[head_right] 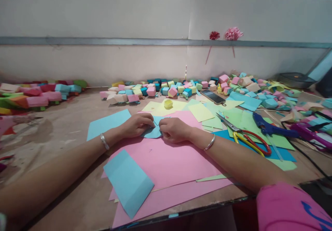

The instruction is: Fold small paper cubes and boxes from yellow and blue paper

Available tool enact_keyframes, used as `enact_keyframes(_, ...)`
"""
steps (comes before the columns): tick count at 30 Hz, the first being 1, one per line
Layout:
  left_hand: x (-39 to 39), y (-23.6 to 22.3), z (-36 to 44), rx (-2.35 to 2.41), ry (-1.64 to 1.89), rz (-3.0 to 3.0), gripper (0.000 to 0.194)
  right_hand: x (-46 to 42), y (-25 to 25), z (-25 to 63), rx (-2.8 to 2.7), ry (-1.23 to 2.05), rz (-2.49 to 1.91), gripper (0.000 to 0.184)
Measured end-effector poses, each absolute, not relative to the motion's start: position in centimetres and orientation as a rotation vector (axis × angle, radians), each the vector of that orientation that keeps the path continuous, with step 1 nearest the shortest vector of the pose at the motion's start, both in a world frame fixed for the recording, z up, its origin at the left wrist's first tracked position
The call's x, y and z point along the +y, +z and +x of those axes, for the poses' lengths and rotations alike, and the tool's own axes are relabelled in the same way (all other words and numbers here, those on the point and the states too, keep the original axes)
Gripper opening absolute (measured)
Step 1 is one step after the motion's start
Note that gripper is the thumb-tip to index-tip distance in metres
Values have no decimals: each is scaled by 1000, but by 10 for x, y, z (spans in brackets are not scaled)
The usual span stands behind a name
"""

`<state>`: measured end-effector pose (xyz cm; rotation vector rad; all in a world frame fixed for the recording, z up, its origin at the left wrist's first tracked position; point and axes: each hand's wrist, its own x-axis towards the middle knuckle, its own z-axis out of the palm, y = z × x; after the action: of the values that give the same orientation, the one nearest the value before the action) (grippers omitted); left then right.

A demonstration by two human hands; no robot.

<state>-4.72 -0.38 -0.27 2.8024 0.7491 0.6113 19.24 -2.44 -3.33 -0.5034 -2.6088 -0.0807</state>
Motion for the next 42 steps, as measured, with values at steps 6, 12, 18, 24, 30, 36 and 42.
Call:
enact_keyframes(6, 1, -5, -49, 746, 661, 2813, 41, -22, -33, 191, -2578, -68, -514, 11)
enact_keyframes(12, -2, -6, -51, 773, 664, 2846, 44, -32, -22, 192, -2675, -292, -511, 5)
enact_keyframes(18, -2, -9, -52, 797, 672, 2877, 42, -45, -15, 191, -2773, -482, -510, 13)
enact_keyframes(24, -1, -11, -50, 810, 715, 2871, 43, -46, -15, 190, -2784, -521, -504, 16)
enact_keyframes(30, -2, -11, -50, 834, 692, 2831, 44, -45, -16, 191, -2733, -436, -537, 11)
enact_keyframes(36, -13, 3, -51, 815, 595, 2811, 35, -39, -26, 190, -2593, -257, -703, 13)
enact_keyframes(42, -18, 6, -48, 833, 542, 2924, 20, -37, -29, 188, -2457, -133, -876, 10)
